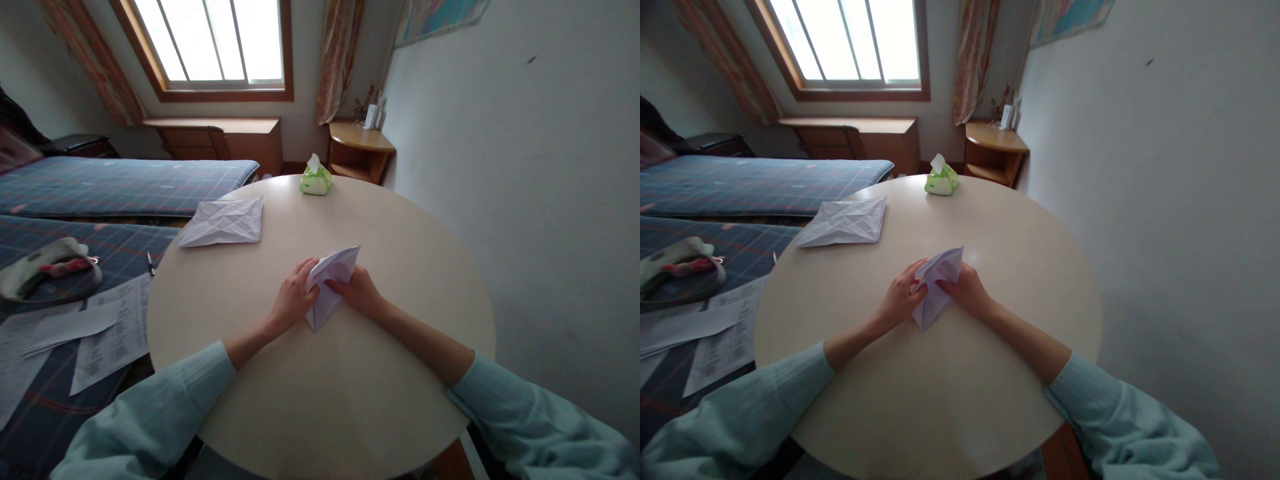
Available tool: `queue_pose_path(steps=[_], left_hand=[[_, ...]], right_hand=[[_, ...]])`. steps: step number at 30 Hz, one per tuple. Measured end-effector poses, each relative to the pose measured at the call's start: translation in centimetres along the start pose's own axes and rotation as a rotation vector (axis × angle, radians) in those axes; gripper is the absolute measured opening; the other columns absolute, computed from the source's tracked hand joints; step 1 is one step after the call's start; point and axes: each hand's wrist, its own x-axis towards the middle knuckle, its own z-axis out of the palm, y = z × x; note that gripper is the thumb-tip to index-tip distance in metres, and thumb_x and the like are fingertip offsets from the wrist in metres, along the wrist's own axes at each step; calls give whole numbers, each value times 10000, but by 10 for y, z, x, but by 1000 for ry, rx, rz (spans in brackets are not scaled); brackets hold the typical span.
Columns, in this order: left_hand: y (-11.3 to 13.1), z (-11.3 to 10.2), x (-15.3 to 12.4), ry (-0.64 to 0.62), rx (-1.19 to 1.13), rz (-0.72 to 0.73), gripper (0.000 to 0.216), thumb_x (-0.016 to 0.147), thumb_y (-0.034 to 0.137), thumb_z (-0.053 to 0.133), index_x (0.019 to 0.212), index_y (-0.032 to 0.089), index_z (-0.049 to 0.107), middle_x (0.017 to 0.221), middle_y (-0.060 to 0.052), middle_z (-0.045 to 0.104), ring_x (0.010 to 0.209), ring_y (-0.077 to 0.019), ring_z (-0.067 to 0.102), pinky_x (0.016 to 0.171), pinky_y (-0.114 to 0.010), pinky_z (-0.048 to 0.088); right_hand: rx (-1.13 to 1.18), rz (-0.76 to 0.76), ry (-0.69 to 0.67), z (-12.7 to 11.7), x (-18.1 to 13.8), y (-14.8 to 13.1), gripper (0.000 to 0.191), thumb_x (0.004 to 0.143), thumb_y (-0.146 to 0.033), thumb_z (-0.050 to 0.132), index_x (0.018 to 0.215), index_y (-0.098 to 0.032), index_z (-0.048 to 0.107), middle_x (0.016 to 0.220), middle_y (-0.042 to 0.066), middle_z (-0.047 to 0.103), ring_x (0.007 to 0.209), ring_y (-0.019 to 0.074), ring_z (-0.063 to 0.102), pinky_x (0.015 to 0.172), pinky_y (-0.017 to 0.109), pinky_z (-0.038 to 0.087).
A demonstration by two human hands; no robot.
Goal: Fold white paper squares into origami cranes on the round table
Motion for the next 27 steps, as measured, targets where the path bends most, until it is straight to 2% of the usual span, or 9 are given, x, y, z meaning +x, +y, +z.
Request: queue_pose_path(steps=[3,6,10,13,16,21,24,27], left_hand=[[4,-3,0,39,-13,-41,465,725,93,445,1175,200,499,1174,-64,546,961,-212,556,784,-298,458],[7,-6,0,63,-3,-24,383,764,143,449,1124,228,548,1103,-28,602,933,-192,574,814,-284,437],[0,-7,3,80,-50,-14,348,767,139,435,1061,230,596,1037,-7,638,942,-177,578,824,-269,424],[-13,-7,8,85,-216,-45,317,738,159,466,1005,200,631,1001,-16,652,936,-181,578,826,-273,423],[-20,-8,12,69,-434,-96,294,687,181,518,947,168,655,987,-35,656,951,-195,565,841,-281,409],[-20,-11,11,-36,-699,-285,348,614,165,538,940,173,659,988,-48,651,862,-198,572,703,-256,421],[-22,-11,11,-62,-821,-351,288,569,138,546,817,180,686,1112,-44,593,854,-189,562,647,-230,403],[-22,-10,11,-70,-903,-372,197,538,122,567,692,166,683,1183,-37,542,862,-183,551,639,-221,391]], right_hand=[[-35,-52,30,2,-1,-1,316,714,-282,573,1014,-185,563,996,99,610,901,233,568,793,365,448],[-68,-125,53,5,-3,-1,361,732,-264,545,1083,-188,517,1049,101,580,961,225,546,825,363,443],[-74,-175,57,4,-3,-3,306,755,-262,526,1048,-174,538,996,102,586,939,215,549,801,348,455],[-10,-110,49,1,-2,-5,227,772,-275,519,964,-174,585,952,97,588,859,195,565,699,310,476],[163,-48,51,-2,-2,-4,210,785,-291,509,947,-202,608,962,77,589,851,170,565,651,271,473],[395,-23,52,-5,-1,1,182,746,-268,562,901,-236,651,969,46,613,919,166,557,733,280,455],[430,-29,29,-6,-2,2,164,730,-215,564,844,-245,678,966,41,625,915,167,565,779,301,438],[405,-38,11,-8,-3,1,190,719,-166,548,816,-250,688,951,41,634,889,167,577,756,303,446]])
